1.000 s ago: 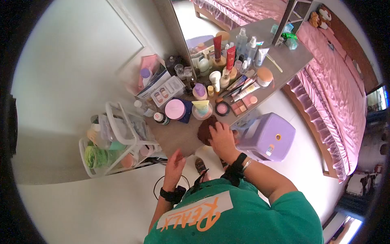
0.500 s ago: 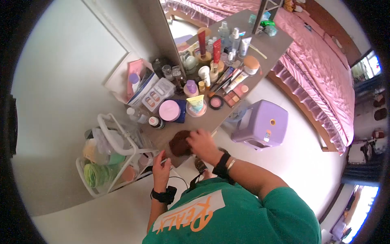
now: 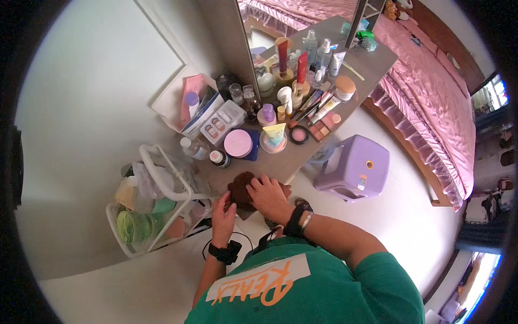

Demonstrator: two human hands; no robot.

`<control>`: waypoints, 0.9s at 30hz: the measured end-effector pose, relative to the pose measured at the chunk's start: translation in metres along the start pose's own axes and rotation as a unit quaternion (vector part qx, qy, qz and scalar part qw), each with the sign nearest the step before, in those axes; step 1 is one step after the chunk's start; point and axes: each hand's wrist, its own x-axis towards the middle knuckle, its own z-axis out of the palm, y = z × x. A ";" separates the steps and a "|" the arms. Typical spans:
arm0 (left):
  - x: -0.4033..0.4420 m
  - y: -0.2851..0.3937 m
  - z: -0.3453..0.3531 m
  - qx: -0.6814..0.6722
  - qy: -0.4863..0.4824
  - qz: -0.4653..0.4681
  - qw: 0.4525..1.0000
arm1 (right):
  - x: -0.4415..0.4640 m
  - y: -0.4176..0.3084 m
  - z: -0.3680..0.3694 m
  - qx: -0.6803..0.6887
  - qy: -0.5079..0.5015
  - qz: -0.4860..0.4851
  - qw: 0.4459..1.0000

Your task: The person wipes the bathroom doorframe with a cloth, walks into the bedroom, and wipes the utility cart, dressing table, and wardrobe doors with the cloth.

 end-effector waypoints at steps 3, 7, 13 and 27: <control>-0.004 0.003 -0.002 0.000 0.023 -0.006 1.000 | 0.024 -0.009 0.001 0.009 0.030 -0.040 0.999; -0.010 0.011 -0.006 -0.002 0.071 0.000 0.997 | 0.049 -0.015 0.010 -0.037 0.054 -0.093 0.993; -0.016 0.007 -0.009 -0.016 0.071 -0.032 0.997 | 0.003 -0.006 0.009 -0.021 0.025 -0.146 0.989; -0.011 0.011 0.003 0.002 -0.001 -0.049 0.999 | -0.088 0.167 0.039 0.437 0.320 0.550 0.635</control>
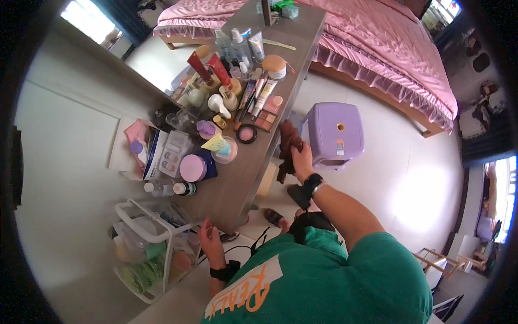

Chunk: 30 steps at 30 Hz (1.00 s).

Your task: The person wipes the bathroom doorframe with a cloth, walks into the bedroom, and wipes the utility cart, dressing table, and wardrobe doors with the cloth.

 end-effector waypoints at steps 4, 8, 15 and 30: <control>0.000 -0.007 -0.004 0.021 -0.030 0.005 0.999 | 0.040 0.036 0.032 0.208 -0.058 -0.058 0.975; -0.002 -0.014 -0.004 0.058 -0.039 0.034 0.997 | 0.016 0.016 0.069 0.241 -0.075 -0.081 0.964; 0.005 0.000 -0.003 0.108 -0.085 0.045 0.989 | -0.174 0.210 0.176 0.104 -0.283 -0.061 0.951; 0.019 0.002 0.023 0.230 -0.053 0.021 0.971 | 0.090 0.062 0.053 -0.088 -0.002 -0.200 0.976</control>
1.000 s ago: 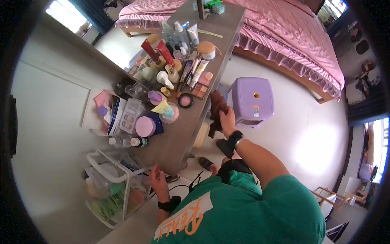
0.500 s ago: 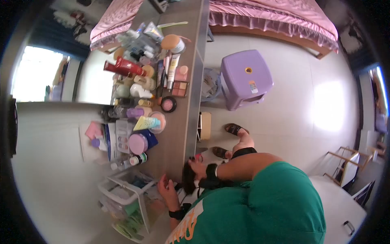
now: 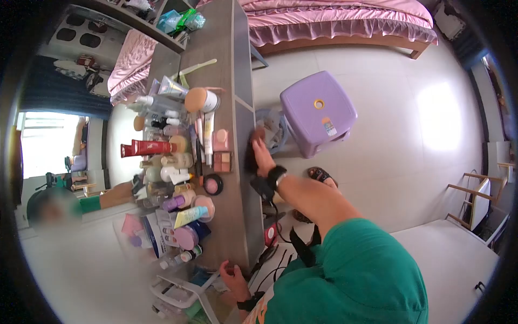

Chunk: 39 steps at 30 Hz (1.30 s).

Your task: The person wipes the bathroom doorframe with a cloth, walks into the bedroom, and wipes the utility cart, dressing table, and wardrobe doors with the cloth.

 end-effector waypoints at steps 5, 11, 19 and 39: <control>0.002 0.001 0.009 0.024 0.027 -0.006 0.999 | 0.019 -0.043 0.007 0.189 0.112 0.048 0.974; 0.005 0.019 0.004 0.045 0.006 -0.068 0.997 | -0.042 -0.077 0.005 0.186 0.076 0.072 0.977; 0.013 0.016 0.006 0.074 -0.018 -0.082 0.994 | 0.233 -0.020 -0.063 0.096 0.168 0.071 0.979; 0.020 0.017 0.003 0.067 -0.031 -0.098 0.992 | 0.318 -0.015 -0.097 0.216 0.182 0.000 0.959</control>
